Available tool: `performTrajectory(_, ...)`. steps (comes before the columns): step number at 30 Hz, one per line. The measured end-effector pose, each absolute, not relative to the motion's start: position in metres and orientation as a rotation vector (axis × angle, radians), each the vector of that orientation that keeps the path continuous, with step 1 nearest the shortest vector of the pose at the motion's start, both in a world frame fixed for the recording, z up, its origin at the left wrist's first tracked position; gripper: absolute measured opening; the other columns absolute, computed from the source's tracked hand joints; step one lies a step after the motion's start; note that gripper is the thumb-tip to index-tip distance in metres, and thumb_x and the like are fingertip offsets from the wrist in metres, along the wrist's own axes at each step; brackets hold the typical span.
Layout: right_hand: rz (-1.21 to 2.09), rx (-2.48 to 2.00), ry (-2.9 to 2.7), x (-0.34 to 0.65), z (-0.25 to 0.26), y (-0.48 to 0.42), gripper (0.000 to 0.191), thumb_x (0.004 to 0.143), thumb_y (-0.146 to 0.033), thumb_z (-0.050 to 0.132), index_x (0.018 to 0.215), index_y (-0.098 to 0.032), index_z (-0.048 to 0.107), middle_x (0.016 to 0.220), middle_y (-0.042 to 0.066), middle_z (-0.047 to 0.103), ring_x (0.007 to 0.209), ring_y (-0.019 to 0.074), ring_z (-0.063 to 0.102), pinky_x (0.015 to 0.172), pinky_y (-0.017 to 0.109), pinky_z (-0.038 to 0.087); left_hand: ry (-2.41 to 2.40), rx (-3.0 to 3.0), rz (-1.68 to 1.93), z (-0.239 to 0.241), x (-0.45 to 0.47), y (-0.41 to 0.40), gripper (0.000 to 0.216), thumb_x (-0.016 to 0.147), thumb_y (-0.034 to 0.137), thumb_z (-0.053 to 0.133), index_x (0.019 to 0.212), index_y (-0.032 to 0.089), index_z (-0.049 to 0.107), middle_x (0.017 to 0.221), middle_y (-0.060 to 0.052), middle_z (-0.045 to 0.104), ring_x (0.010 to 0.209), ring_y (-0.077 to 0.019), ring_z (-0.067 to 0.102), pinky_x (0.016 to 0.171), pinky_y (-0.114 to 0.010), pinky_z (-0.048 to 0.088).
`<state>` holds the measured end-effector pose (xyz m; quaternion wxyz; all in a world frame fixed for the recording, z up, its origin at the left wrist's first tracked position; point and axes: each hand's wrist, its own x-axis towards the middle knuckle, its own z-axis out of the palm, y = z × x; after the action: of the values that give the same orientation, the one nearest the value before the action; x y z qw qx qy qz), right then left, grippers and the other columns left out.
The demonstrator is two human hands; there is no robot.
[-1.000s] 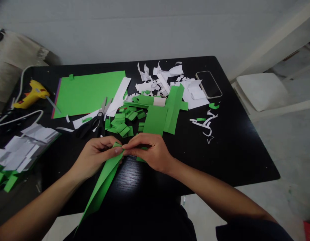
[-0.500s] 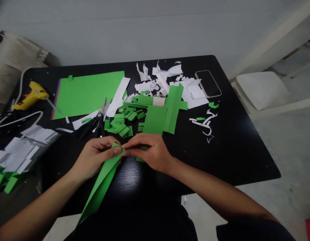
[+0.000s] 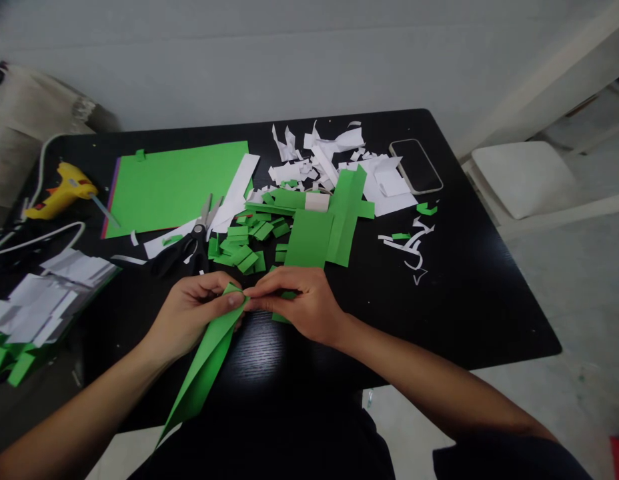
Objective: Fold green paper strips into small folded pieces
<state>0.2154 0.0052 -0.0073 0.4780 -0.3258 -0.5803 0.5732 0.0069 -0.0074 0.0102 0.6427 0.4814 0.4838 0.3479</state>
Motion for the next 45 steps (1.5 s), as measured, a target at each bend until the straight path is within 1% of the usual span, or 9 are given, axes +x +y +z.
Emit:
performTrajectory(6,1.406,-0.816,-1.420,0.2156,-0.0044,0.0050,0.015,0.079,-0.025,0.090,0.092,-0.030,0.085,0.086,0.001,0.081,0.077,0.0172,0.077,0.074,0.031,0.065,1.101,1.098,0.793,0.0118,0.0069,-0.0085,0.022,0.086,0.031,0.079,0.072,0.015,0.073,0.061,-0.001,0.069,0.053,-0.0100,0.056,0.051,-0.021,0.041)
performTrajectory(13,1.407,-0.805,-1.427,0.2151,-0.0040,0.0048,0.015,0.079,-0.023,0.090,0.092,-0.029,0.085,0.087,0.002,0.082,0.078,0.0176,0.078,0.076,0.031,0.067,1.106,1.091,0.776,0.0131,0.0086,-0.0073,0.026,0.084,0.037,0.080,0.071,0.015,0.073,0.060,-0.002,0.068,0.051,-0.0107,0.055,0.050,-0.021,0.041)
performTrajectory(20,1.409,-0.793,-1.417,0.2149,-0.0045,0.0052,0.018,0.079,-0.020,0.090,0.093,-0.031,0.085,0.087,0.001,0.082,0.078,0.0164,0.077,0.073,0.029,0.064,1.091,1.089,0.795,0.0129,0.0072,-0.0069,0.023,0.086,0.031,0.079,0.072,0.015,0.073,0.061,-0.002,0.069,0.052,-0.0099,0.056,0.051,-0.020,0.042)
performTrajectory(27,1.427,-0.768,-1.392,0.2142,-0.0057,0.0049,0.022,0.077,-0.018,0.091,0.093,-0.032,0.085,0.087,0.000,0.082,0.078,0.0156,0.077,0.073,0.028,0.063,1.079,1.054,0.797,0.0125,0.0075,-0.0081,0.022,0.087,0.030,0.079,0.072,0.015,0.073,0.061,0.000,0.068,0.052,-0.0087,0.056,0.051,-0.019,0.041)
performTrajectory(37,1.446,-0.781,-1.379,0.2142,-0.0075,0.0050,0.018,0.077,-0.016,0.090,0.090,-0.028,0.085,0.087,0.001,0.081,0.079,0.0153,0.076,0.075,0.027,0.062,1.074,1.054,0.809,0.0102,0.0083,-0.0082,0.021,0.087,0.030,0.079,0.073,0.015,0.073,0.060,0.000,0.069,0.051,-0.0091,0.056,0.050,-0.019,0.041)
performTrajectory(40,1.530,-0.841,-1.337,0.2141,-0.0068,0.0050,0.019,0.075,-0.018,0.092,0.091,-0.024,0.084,0.086,0.002,0.080,0.079,0.0153,0.075,0.075,0.027,0.061,1.099,1.066,0.813,0.0083,0.0067,-0.0077,0.021,0.087,0.030,0.079,0.073,0.015,0.072,0.060,0.000,0.068,0.051,-0.0092,0.056,0.050,-0.019,0.041)
performTrajectory(43,1.703,-0.865,-1.254,0.2145,-0.0036,0.0045,0.015,0.082,-0.024,0.086,0.095,-0.021,0.080,0.083,0.002,0.077,0.074,0.0137,0.073,0.070,0.026,0.060,1.131,1.074,0.835,0.0074,0.0053,-0.0069,0.022,0.086,0.030,0.080,0.072,0.015,0.072,0.061,0.001,0.068,0.053,-0.0095,0.056,0.053,-0.020,0.042)
performTrajectory(45,1.781,-0.866,-1.239,0.2144,-0.0018,0.0039,0.012,0.087,-0.027,0.080,0.093,-0.018,0.076,0.078,0.001,0.074,0.069,0.0131,0.070,0.066,0.026,0.058,1.141,1.081,0.836,0.0072,0.0052,-0.0067,0.022,0.086,0.031,0.080,0.072,0.015,0.072,0.062,0.000,0.068,0.055,-0.0102,0.057,0.055,-0.021,0.043)
